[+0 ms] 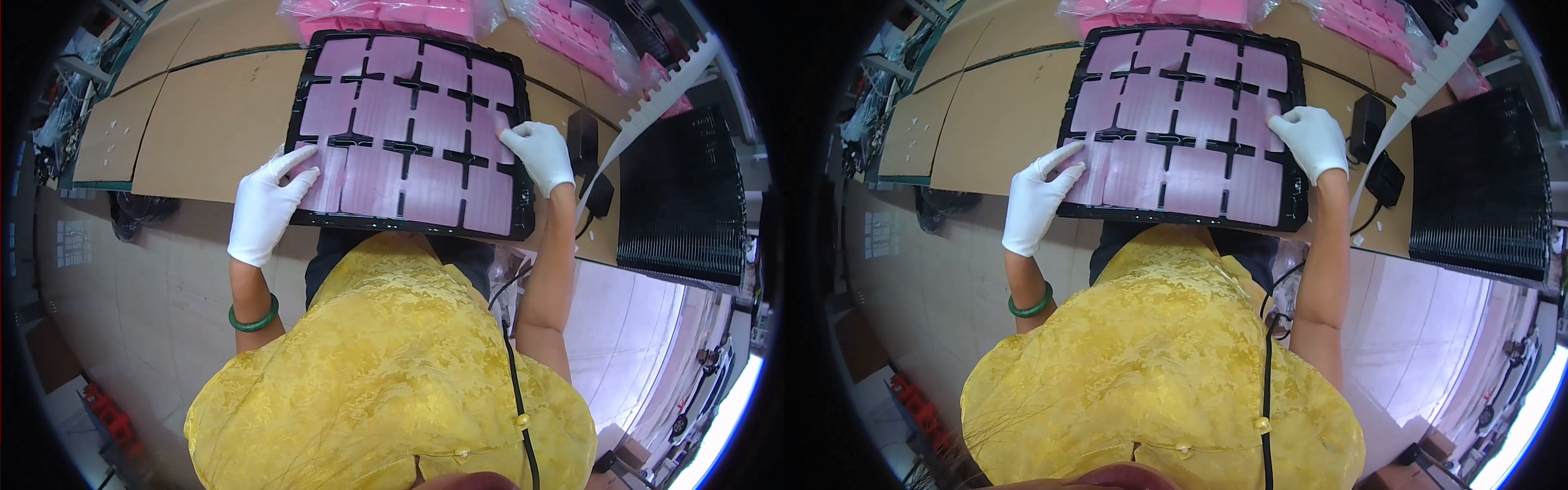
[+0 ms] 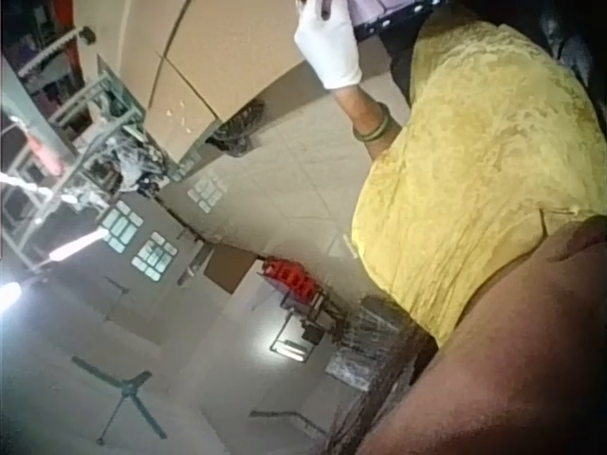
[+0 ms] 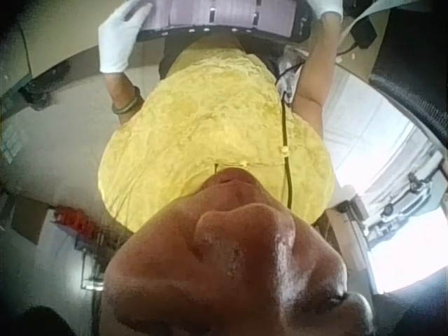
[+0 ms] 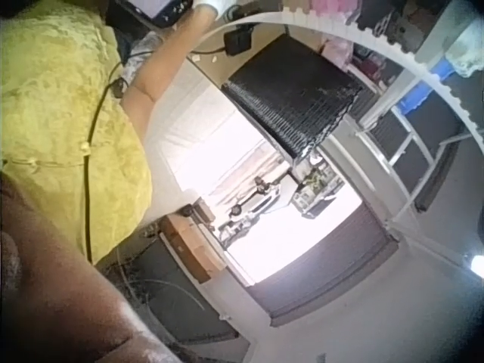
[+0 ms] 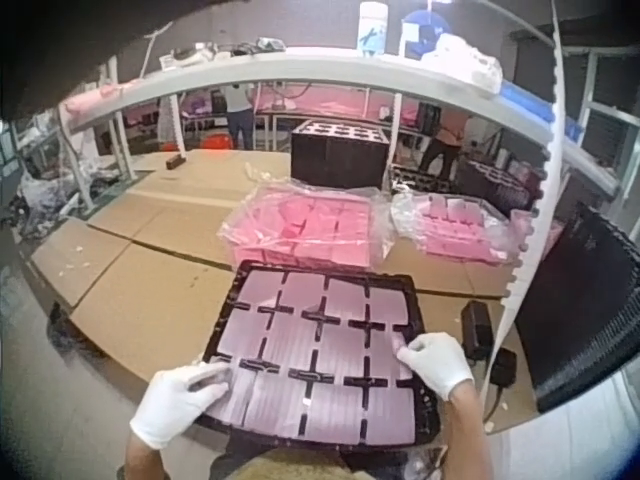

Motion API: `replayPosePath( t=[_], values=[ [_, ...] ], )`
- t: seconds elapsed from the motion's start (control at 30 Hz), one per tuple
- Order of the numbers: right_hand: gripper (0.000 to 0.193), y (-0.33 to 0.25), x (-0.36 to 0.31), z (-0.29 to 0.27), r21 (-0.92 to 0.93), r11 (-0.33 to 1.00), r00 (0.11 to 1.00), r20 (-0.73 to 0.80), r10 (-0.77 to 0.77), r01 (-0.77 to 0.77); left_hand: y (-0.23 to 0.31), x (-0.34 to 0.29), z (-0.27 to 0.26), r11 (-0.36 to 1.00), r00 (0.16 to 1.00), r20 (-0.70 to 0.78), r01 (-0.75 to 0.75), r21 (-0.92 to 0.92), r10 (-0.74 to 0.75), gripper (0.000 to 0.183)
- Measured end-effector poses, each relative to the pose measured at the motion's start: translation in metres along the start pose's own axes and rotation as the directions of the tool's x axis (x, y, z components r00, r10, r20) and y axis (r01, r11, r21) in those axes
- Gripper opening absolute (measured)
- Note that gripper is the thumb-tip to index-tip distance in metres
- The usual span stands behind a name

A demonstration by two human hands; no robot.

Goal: The person assembles black plastic trays by hand, inserting pink foam grids and white plastic strips into them.

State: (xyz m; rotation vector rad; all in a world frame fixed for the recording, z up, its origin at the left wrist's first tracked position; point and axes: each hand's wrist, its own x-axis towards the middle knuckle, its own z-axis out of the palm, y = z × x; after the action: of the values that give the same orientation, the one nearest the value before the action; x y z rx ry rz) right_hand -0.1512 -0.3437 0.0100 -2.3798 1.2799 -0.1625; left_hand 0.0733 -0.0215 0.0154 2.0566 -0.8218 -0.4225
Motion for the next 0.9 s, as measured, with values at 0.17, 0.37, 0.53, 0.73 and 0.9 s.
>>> replayPosePath(
  t=[0.17, 0.37, 0.53, 0.73, 0.9],
  values=[
    [0.042, 0.016, -0.001, 0.000, 0.183, 0.983, 0.995, -0.103, -0.013, 0.031, 0.014, -0.003, 0.000, 1.000, 0.997, 0.073, -0.017, 0.010, 0.016, 0.034],
    [0.045, 0.004, -0.001, 0.006, 0.068, 0.997, 0.996, -0.074, 0.043, -0.038, 0.011, 0.000, 0.002, 0.993, 0.998, 0.066, 0.005, 0.122, -0.013, 0.035],
    [0.045, 0.008, 0.004, 0.011, 0.058, 0.998, 0.989, -0.148, 0.027, -0.018, 0.015, 0.002, 0.000, 0.975, 0.999, 0.048, 0.010, 0.223, -0.021, 0.034],
    [0.045, 0.004, 0.003, 0.011, 0.093, 0.995, 0.986, -0.164, 0.037, -0.022, 0.004, 0.004, 0.004, 0.990, 0.999, -0.036, 0.030, 0.134, -0.025, 0.034],
    [0.044, -0.001, 0.004, 0.011, 0.065, 0.997, 0.988, -0.144, 0.048, -0.039, -0.002, 0.002, 0.004, 0.989, 0.998, -0.064, 0.030, 0.143, -0.021, 0.034]
  ],
)
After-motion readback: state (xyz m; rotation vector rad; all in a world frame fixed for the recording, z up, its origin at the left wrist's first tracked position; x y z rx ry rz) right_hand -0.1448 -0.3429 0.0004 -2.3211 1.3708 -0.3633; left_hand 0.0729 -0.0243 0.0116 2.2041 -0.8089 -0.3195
